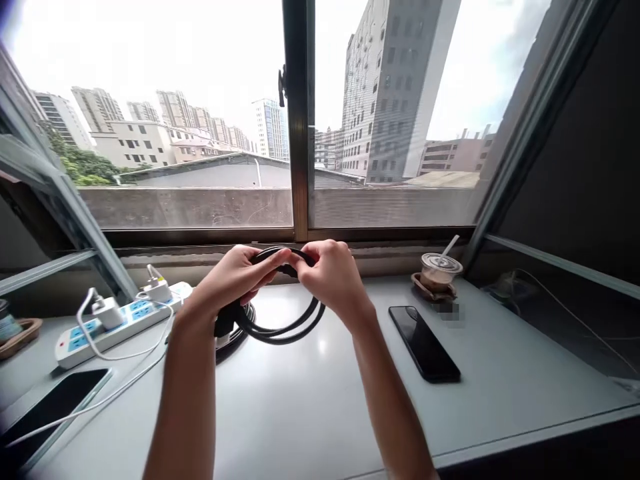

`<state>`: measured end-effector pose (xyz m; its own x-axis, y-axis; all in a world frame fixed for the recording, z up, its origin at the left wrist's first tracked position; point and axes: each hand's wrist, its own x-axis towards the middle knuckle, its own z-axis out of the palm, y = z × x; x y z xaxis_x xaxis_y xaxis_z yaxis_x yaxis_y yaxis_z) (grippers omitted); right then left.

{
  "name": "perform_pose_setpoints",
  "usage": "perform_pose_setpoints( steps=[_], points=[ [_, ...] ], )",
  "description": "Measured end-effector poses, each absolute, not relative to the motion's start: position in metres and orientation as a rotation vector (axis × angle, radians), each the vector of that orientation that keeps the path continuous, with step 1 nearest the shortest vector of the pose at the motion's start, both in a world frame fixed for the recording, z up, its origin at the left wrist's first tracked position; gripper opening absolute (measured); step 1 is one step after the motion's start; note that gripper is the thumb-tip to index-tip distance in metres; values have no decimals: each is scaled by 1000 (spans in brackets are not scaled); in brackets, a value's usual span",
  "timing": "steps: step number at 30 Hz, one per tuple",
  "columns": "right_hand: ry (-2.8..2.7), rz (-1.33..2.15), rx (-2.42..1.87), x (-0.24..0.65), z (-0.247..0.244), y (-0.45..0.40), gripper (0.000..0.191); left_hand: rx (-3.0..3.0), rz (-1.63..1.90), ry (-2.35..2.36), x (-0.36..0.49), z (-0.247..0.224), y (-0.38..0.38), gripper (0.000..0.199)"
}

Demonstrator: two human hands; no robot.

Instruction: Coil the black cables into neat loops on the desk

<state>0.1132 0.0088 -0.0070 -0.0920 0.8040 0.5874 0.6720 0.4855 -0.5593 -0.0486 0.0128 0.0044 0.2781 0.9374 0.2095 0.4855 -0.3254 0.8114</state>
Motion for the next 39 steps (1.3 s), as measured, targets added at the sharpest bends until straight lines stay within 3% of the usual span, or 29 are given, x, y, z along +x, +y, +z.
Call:
perform_pose_setpoints(
  steps=[6, 9, 19, 25, 34, 39],
  points=[
    [-1705, -2, -1429, 111, -2, -13, 20, 2034, 1071, 1475, -39, 3, 4, 51],
    [-1674, -13, -1389, 107, 0, -20, 20, 2018, 1086, 1516, -40, 5, 3, 55],
    [-1777, 636, -933, 125, 2, -13, 35, 1875, 934, 1641, -58, 7, 11, 52],
    [-1782, 1155, -726, 136, 2, 13, 41, 1804, 876, 1363, -40, 2, 26, 50],
    [-1813, 1026, -761, 158, 1, 20, 35, 1753, 847, 1204, -17, -4, 33, 50],
    [-1872, 950, -778, 156, 3, 13, 44, 1707, 888, 1181, -21, 0, 35, 56]
  ],
)
